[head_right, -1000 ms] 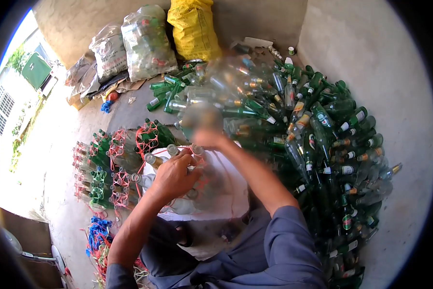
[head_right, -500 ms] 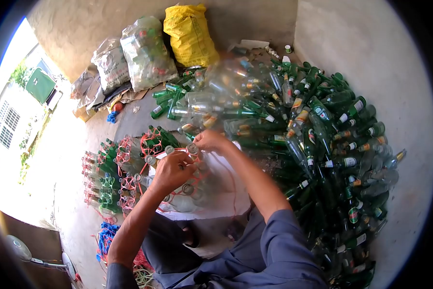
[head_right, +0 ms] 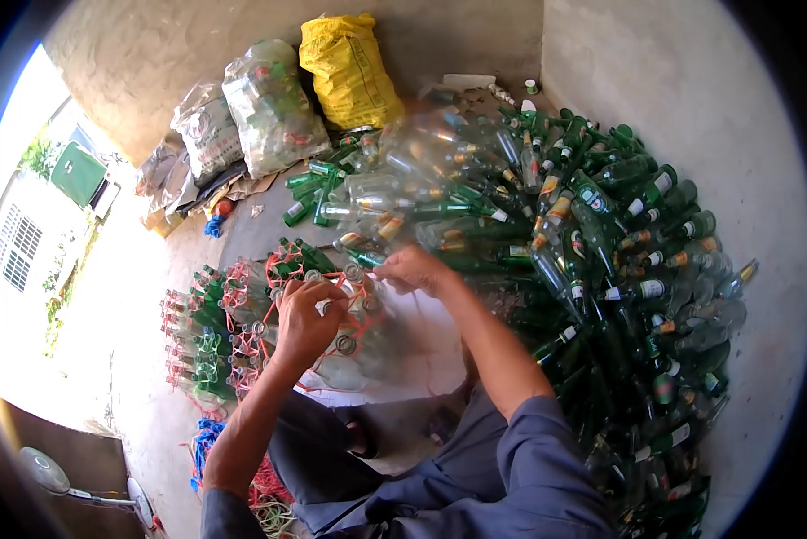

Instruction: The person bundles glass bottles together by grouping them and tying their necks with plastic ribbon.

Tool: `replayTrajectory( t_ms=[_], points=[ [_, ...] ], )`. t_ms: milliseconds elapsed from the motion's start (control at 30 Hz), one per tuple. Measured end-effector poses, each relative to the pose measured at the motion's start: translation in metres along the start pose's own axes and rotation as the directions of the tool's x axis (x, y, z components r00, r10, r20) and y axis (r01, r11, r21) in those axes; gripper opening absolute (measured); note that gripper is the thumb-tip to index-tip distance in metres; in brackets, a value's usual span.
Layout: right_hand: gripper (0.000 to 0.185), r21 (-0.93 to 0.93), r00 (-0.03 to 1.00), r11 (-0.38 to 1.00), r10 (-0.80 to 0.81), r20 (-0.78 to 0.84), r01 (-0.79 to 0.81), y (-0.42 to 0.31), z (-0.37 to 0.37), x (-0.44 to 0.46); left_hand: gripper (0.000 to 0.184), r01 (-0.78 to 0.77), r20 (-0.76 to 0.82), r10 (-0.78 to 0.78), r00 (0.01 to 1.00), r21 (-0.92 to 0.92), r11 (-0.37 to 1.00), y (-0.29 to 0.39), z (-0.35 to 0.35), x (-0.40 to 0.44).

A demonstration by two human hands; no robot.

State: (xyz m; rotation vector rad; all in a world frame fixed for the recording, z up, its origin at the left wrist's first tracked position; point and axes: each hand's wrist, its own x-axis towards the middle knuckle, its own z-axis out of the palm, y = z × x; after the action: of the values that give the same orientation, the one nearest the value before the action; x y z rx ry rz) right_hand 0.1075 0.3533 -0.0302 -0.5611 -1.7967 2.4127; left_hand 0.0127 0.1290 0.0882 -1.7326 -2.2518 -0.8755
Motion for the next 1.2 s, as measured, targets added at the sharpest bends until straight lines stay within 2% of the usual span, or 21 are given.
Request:
replayTrajectory(
  t_ms=[67,167,200,267,367,467,567,667,767,900,1067,1200],
  points=[
    [0.026,0.004,1.0,1.0,-0.026,-0.016,0.026,0.003,0.001,-0.001,0.013,0.051,-0.056,-0.055,0.997,-0.061,0.997,0.006,0.0,-0.005],
    [0.027,-0.006,0.997,0.998,-0.057,-0.047,0.056,0.005,0.005,0.002,0.012,0.256,0.131,-0.227,0.965,-0.289,0.923,0.016,-0.005,-0.013],
    [0.027,-0.011,0.996,0.998,-0.065,-0.059,0.065,0.005,0.007,0.004,0.013,0.384,0.213,-0.323,0.922,-0.405,0.83,0.022,-0.009,-0.013],
    [0.027,0.034,0.993,0.996,-0.085,-0.078,0.088,0.005,0.012,0.008,0.014,0.607,0.404,-0.454,0.794,-0.571,0.553,0.036,-0.017,-0.014],
    [0.026,0.059,0.991,0.992,-0.104,-0.086,0.109,0.003,0.018,0.01,0.017,0.681,0.513,-0.449,0.731,-0.583,0.444,0.038,-0.027,-0.016],
    [0.026,0.028,0.988,0.993,-0.115,-0.103,0.119,0.003,0.021,0.011,0.019,0.769,0.598,-0.484,0.639,-0.513,0.382,0.027,-0.025,-0.031],
    [0.026,0.005,0.986,0.991,-0.131,-0.101,0.132,0.004,0.022,0.012,0.021,0.542,0.462,-0.326,0.825,-0.481,0.689,0.028,-0.026,-0.038],
    [0.026,0.001,0.987,0.994,-0.11,-0.118,0.111,0.002,0.025,0.009,0.021,0.636,0.562,-0.342,0.753,-0.488,0.598,0.025,-0.037,-0.034],
    [0.024,-0.006,0.985,0.996,-0.094,-0.146,0.094,0.0,0.027,0.008,0.024,0.772,0.661,-0.448,0.602,-0.341,0.536,0.026,-0.049,-0.025],
    [0.023,-0.046,0.982,0.992,-0.119,-0.146,0.114,-0.001,0.025,0.006,0.026,0.655,0.631,-0.339,0.697,-0.369,0.659,0.023,-0.053,-0.025],
    [0.023,-0.001,0.986,0.994,-0.111,-0.127,0.112,0.0,0.025,0.007,0.026,0.516,0.571,-0.261,0.778,-0.346,0.783,0.027,-0.053,-0.029],
    [0.024,0.004,0.985,0.995,-0.094,-0.145,0.095,0.005,0.026,0.01,0.021,0.537,0.57,-0.285,0.771,-0.339,0.773,0.035,-0.056,-0.029]
  ],
)
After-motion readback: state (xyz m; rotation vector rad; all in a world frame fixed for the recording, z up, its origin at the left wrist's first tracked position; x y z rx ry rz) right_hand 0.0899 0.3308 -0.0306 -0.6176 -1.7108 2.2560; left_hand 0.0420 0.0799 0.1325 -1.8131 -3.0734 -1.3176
